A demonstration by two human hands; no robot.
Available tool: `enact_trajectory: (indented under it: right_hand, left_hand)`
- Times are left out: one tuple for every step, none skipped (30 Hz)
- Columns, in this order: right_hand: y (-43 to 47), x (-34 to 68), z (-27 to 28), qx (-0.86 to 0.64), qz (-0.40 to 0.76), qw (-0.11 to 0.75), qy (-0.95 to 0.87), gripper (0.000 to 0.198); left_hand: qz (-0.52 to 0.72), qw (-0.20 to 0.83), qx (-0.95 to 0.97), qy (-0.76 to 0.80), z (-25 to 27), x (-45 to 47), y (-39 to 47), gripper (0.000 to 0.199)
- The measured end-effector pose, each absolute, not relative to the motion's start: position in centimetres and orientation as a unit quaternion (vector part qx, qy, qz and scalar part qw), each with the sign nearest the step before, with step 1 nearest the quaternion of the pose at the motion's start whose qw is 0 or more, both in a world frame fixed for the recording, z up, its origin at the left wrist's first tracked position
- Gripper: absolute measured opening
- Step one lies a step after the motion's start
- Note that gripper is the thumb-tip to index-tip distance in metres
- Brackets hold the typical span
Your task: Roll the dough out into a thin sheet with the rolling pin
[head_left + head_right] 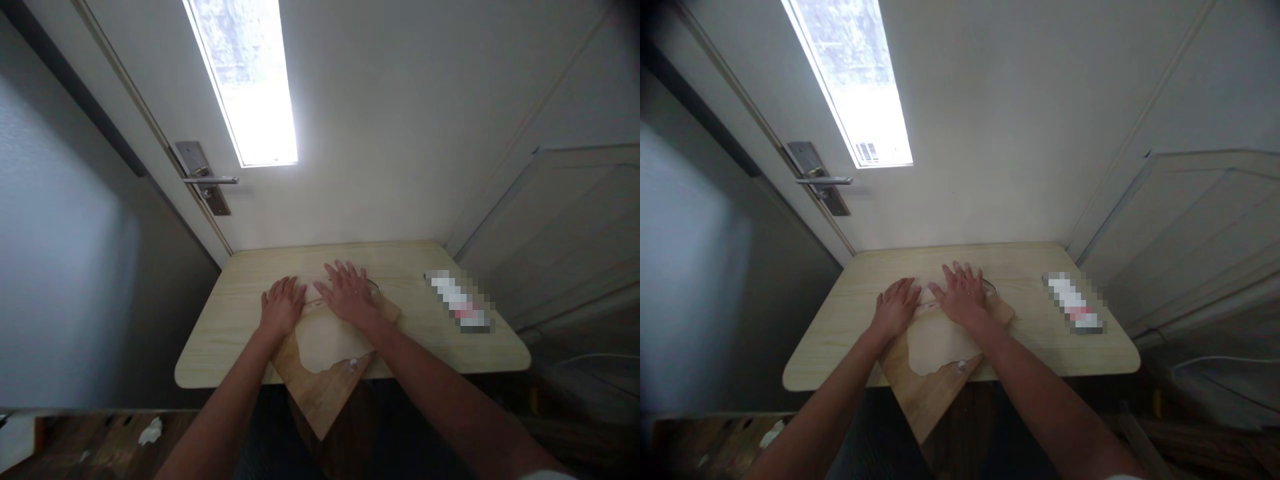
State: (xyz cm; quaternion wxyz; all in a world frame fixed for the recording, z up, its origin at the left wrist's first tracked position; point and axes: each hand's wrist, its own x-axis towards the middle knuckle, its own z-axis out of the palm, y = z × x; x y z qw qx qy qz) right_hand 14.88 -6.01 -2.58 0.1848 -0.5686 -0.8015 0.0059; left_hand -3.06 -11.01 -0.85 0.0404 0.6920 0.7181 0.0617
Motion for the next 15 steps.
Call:
enact_trajectory:
  right_hand:
    - [-6.7, 15.2, -2.5, -0.564, 0.006, 0.189, -0.804, 0.068]
    - [-7.6, 15.6, -2.5, -0.558, 0.006, 0.194, -0.807, 0.068]
    - [-8.4, 16.0, -2.6, -0.551, 0.006, 0.200, -0.810, 0.067]
    - [-9.3, 16.5, -2.7, -0.543, 0.010, 0.206, -0.814, 0.065]
    - [-10.1, 17.1, -2.8, -0.533, 0.017, 0.210, -0.819, 0.064]
    - [-10.9, 17.6, -3.0, -0.524, 0.025, 0.214, -0.824, 0.062]
    - [-11.5, 18.1, -3.2, -0.513, 0.034, 0.216, -0.830, 0.060]
    - [-12.0, 18.6, -3.4, -0.502, 0.043, 0.217, -0.836, 0.057]
    - [-12.3, 19.1, -3.5, -0.491, 0.050, 0.216, -0.843, 0.053]
    - [-12.5, 19.5, -3.5, -0.480, 0.055, 0.215, -0.849, 0.049]
    - [-12.5, 19.8, -3.4, -0.469, 0.057, 0.213, -0.855, 0.044]
    - [-12.4, 20.1, -3.3, -0.456, 0.059, 0.210, -0.863, 0.039]
    - [-12.2, 20.4, -3.1, -0.439, 0.061, 0.206, -0.872, 0.034]
    - [-12.0, 20.7, -2.9, -0.420, 0.062, 0.203, -0.882, 0.030]
    - [-11.7, 21.1, -2.8, -0.403, 0.061, 0.202, -0.891, 0.027]
  left_hand:
    - [0.063, 0.039, 0.693, 0.718, -0.9, -2.8, -11.6, 0.053]
    - [0.064, 0.039, 0.694, 0.716, -0.9, -2.5, -12.2, 0.054]
    - [0.066, 0.039, 0.695, 0.715, -0.9, -2.3, -13.0, 0.054]
    - [0.068, 0.043, 0.695, 0.715, -0.9, -2.0, -13.7, 0.055]
    - [0.071, 0.048, 0.695, 0.714, -1.0, -1.8, -14.4, 0.056]
    - [0.076, 0.054, 0.696, 0.712, -1.1, -1.7, -14.9, 0.057]
    - [0.083, 0.063, 0.694, 0.713, -1.2, -1.6, -15.4, 0.058]
    - [0.091, 0.073, 0.689, 0.715, -1.4, -1.6, -15.6, 0.059]
    - [0.102, 0.082, 0.687, 0.715, -1.5, -1.7, -15.7, 0.060]
    - [0.117, 0.092, 0.687, 0.711, -1.6, -2.0, -15.6, 0.059]
    - [0.138, 0.104, 0.690, 0.703, -1.7, -2.2, -15.3, 0.057]
    - [0.162, 0.122, 0.693, 0.691, -1.7, -2.5, -14.9, 0.055]
    - [0.193, 0.149, 0.693, 0.679, -1.6, -2.8, -14.5, 0.053]
    - [0.223, 0.182, 0.685, 0.670, -1.5, -3.1, -14.0, 0.052]
    - [0.250, 0.212, 0.669, 0.667, -1.4, -3.3, -13.4, 0.051]
